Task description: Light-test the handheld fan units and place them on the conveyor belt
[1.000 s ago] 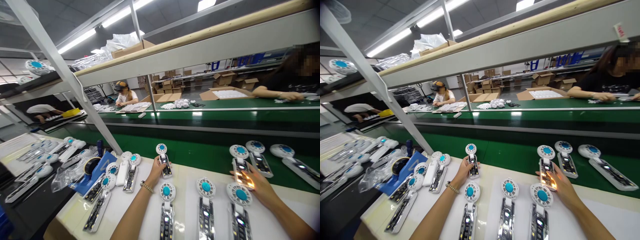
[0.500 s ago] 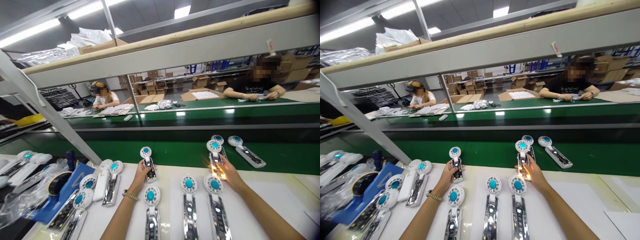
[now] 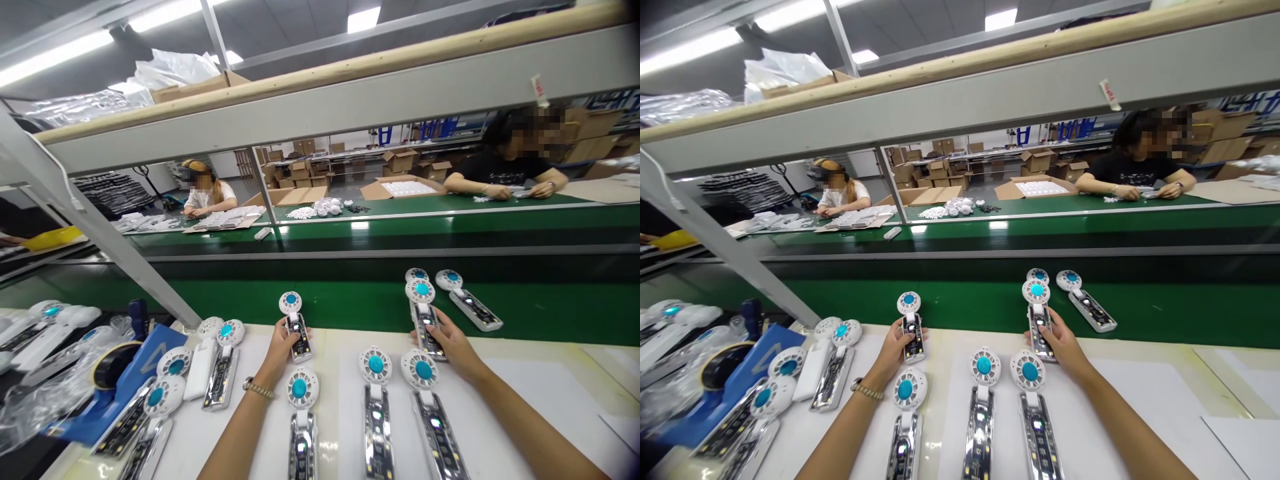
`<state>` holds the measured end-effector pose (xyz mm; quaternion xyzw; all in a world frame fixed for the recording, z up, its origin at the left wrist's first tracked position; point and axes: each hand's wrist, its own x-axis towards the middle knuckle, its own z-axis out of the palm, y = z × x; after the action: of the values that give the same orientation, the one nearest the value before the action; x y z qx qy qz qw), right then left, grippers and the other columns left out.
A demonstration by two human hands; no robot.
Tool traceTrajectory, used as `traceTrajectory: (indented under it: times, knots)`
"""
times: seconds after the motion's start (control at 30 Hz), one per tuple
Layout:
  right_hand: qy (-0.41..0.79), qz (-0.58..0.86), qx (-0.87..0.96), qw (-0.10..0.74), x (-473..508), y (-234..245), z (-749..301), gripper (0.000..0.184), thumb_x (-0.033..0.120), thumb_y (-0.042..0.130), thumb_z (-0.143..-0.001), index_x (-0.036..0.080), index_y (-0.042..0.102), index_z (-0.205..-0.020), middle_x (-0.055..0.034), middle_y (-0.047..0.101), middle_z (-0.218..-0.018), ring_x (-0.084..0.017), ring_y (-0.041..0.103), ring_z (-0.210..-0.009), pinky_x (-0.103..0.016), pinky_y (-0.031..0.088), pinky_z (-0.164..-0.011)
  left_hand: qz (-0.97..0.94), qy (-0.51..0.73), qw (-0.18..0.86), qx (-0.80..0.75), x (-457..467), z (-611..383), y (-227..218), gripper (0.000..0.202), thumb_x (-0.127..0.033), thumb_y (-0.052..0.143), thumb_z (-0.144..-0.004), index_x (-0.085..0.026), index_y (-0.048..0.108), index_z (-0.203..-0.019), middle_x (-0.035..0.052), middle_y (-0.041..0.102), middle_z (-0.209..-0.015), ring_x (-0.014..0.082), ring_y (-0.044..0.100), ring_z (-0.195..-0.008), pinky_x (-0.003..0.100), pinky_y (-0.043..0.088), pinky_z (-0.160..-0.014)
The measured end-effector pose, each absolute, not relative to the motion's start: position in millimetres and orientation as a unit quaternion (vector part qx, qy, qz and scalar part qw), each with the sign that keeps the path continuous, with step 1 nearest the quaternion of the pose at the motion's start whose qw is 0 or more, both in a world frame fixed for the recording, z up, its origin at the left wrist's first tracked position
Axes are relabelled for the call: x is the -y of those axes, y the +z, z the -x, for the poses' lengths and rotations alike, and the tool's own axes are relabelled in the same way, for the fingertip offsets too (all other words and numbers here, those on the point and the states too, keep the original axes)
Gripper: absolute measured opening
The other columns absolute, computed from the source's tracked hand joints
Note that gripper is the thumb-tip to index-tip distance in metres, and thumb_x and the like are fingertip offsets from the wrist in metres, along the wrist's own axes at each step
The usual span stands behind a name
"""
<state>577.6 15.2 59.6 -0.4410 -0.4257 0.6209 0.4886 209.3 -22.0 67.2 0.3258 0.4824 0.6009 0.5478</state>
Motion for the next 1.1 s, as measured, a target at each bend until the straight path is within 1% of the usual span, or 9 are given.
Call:
traceTrajectory:
  times: [0.07, 0.13, 0.27, 0.43, 0.53, 0.67, 0.8, 0.9, 1.1]
  knots:
    - [0.623, 0.435, 0.427, 0.489, -15, 60, -576, 0.083, 0.045, 0.067, -0.069, 0.023, 0.020, -0.135, -0.0056, 0.070, -0.081, -0.026, 0.066, -0.077, -0.040, 0.053, -0.072, -0.325, 0.601, 0.547, -0.483, 22, -209, 66, 0.058, -0.019, 0.067, -0.063, -0.021, 0.034, -0.109, 0.0084, 0.062, -0.101, 0.0217, 0.064, -0.085, 0.040, 0.049, -0.080]
    - [0.631, 0.434, 0.428, 0.481, -14, 60, -576, 0.082, 0.044, 0.066, -0.071, 0.023, 0.020, -0.135, -0.0059, 0.070, -0.082, -0.027, 0.066, -0.078, -0.041, 0.053, -0.072, -0.322, 0.598, 0.550, -0.485, 21, -210, 67, 0.057, -0.018, 0.067, -0.062, -0.021, 0.034, -0.109, 0.0082, 0.062, -0.102, 0.0217, 0.064, -0.084, 0.040, 0.050, -0.079]
    - [0.659, 0.422, 0.421, 0.458, -15, 57, -580, 0.082, 0.040, 0.064, -0.074, 0.023, 0.015, -0.137, -0.0073, 0.070, -0.087, -0.026, 0.065, -0.084, -0.039, 0.052, -0.074, -0.321, 0.602, 0.551, -0.481, 21, -210, 67, 0.059, -0.018, 0.070, -0.058, -0.019, 0.035, -0.107, 0.0081, 0.062, -0.098, 0.0222, 0.064, -0.084, 0.038, 0.050, -0.078]
    - [0.683, 0.393, 0.424, 0.446, -14, 52, -582, 0.092, 0.039, 0.068, -0.071, 0.022, 0.008, -0.139, -0.0107, 0.068, -0.096, -0.027, 0.063, -0.091, -0.040, 0.051, -0.079, -0.355, 0.597, 0.557, -0.455, 23, -208, 64, 0.065, -0.020, 0.073, -0.058, -0.019, 0.033, -0.109, 0.0079, 0.062, -0.095, 0.0223, 0.064, -0.083, 0.038, 0.049, -0.077]
    - [0.680, 0.401, 0.419, 0.448, -13, 53, -580, 0.094, 0.039, 0.071, -0.068, 0.024, 0.010, -0.139, -0.0111, 0.067, -0.099, -0.028, 0.063, -0.089, -0.041, 0.051, -0.079, -0.355, 0.595, 0.559, -0.456, 24, -208, 64, 0.067, -0.020, 0.074, -0.058, -0.019, 0.032, -0.110, 0.0076, 0.062, -0.093, 0.0222, 0.064, -0.084, 0.039, 0.048, -0.079]
    - [0.677, 0.408, 0.407, 0.458, -14, 53, -579, 0.095, 0.038, 0.073, -0.066, 0.023, 0.015, -0.139, -0.0113, 0.068, -0.097, -0.029, 0.063, -0.090, -0.042, 0.051, -0.081, -0.354, 0.595, 0.555, -0.461, 24, -208, 64, 0.067, -0.019, 0.074, -0.058, -0.019, 0.031, -0.110, 0.0077, 0.062, -0.092, 0.0222, 0.063, -0.085, 0.039, 0.048, -0.080]
    - [0.658, 0.429, 0.392, 0.479, -16, 50, -579, 0.094, 0.039, 0.074, -0.062, 0.025, 0.020, -0.137, -0.0119, 0.066, -0.102, -0.031, 0.064, -0.087, -0.044, 0.053, -0.077, -0.359, 0.600, 0.550, -0.458, 23, -207, 62, 0.067, -0.018, 0.074, -0.058, -0.019, 0.031, -0.110, 0.0076, 0.063, -0.090, 0.0217, 0.063, -0.084, 0.039, 0.048, -0.080]
    - [0.652, 0.440, 0.393, 0.476, -17, 47, -578, 0.095, 0.039, 0.074, -0.062, 0.025, 0.019, -0.138, -0.0119, 0.067, -0.101, -0.031, 0.064, -0.088, -0.044, 0.054, -0.076, -0.361, 0.598, 0.550, -0.458, 23, -207, 61, 0.066, -0.019, 0.073, -0.059, -0.019, 0.032, -0.110, 0.0078, 0.063, -0.090, 0.0218, 0.063, -0.084, 0.039, 0.048, -0.080]
    - [0.664, 0.431, 0.387, 0.474, -17, 47, -579, 0.097, 0.039, 0.074, -0.062, 0.023, 0.017, -0.138, -0.0113, 0.069, -0.095, -0.030, 0.063, -0.090, -0.042, 0.053, -0.078, -0.357, 0.598, 0.550, -0.460, 24, -207, 63, 0.068, -0.019, 0.074, -0.058, -0.019, 0.031, -0.110, 0.0075, 0.063, -0.091, 0.0219, 0.063, -0.085, 0.038, 0.048, -0.078]
